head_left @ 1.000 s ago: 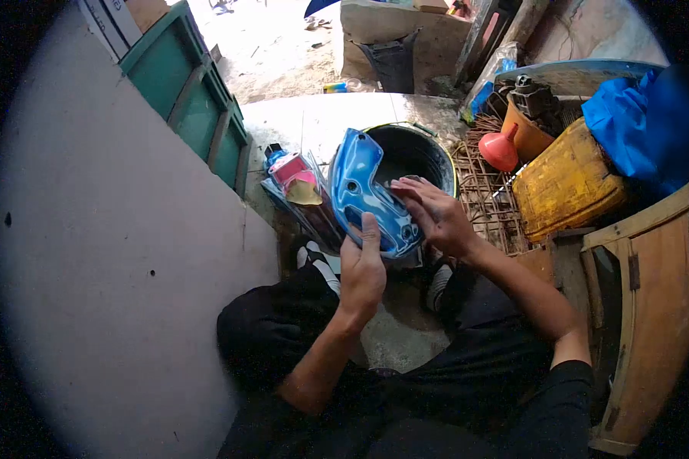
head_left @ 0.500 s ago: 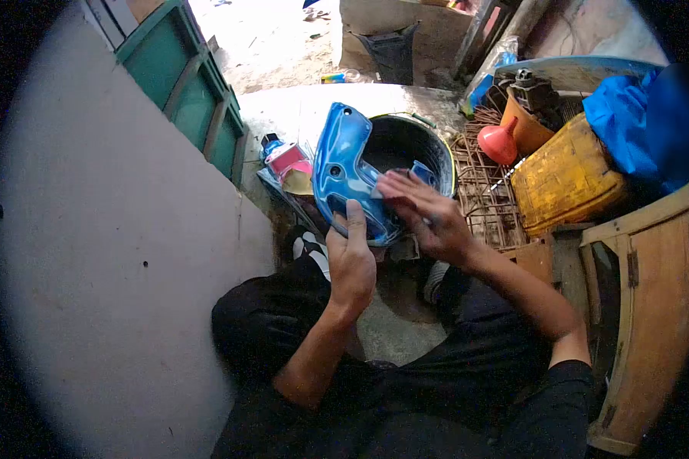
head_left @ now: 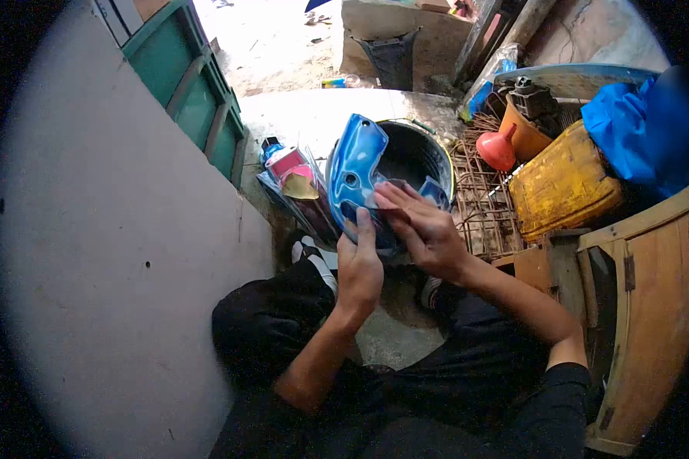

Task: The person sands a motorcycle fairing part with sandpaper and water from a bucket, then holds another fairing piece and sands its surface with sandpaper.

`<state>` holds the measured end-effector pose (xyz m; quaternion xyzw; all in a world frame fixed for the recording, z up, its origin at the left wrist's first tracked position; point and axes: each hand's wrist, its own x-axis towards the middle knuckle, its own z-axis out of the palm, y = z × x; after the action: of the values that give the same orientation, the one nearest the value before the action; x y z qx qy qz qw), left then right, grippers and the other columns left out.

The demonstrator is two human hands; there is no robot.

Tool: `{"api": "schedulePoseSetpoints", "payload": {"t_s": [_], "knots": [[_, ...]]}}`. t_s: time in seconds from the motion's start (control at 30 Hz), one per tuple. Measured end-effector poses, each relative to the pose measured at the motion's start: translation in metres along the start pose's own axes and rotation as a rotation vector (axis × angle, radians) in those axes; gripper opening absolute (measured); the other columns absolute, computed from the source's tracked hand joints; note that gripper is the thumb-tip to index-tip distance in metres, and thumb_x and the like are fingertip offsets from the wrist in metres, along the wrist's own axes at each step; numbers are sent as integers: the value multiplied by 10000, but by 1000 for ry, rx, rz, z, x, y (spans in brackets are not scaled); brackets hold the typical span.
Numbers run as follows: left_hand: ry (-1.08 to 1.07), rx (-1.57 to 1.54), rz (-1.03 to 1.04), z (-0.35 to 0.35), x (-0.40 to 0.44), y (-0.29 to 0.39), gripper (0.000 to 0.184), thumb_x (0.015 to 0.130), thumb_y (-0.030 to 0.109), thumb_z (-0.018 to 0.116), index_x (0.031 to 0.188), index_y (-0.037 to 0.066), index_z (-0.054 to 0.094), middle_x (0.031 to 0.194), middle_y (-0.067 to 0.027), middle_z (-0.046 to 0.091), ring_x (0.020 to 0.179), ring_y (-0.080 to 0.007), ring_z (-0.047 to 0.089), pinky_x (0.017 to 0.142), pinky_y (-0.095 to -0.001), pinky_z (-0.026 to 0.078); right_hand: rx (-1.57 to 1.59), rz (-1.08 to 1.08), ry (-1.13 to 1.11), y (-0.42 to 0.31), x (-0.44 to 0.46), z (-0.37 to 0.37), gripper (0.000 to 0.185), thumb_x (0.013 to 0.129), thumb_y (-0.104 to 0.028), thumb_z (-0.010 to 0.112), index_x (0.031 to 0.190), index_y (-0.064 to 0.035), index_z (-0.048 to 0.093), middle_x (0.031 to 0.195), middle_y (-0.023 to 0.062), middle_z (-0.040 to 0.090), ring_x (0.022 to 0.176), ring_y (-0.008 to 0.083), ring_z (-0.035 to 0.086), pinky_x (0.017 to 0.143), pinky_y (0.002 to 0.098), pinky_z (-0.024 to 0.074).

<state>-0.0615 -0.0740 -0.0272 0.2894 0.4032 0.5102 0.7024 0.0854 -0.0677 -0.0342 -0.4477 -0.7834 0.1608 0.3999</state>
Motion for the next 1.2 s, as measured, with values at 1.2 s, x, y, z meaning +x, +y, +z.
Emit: {"api": "schedulePoseSetpoints", "payload": {"t_s": [1.2], "knots": [[23, 55, 69, -1, 6, -10, 370, 1087, 330, 405, 1126, 8, 582, 982, -13, 608, 880, -67, 528, 795, -251, 446, -61, -7, 105, 1, 1, 9, 299, 982, -137, 554, 1245, -9, 615, 1199, 232, 653, 1081, 380, 644, 925, 437, 502]]}}
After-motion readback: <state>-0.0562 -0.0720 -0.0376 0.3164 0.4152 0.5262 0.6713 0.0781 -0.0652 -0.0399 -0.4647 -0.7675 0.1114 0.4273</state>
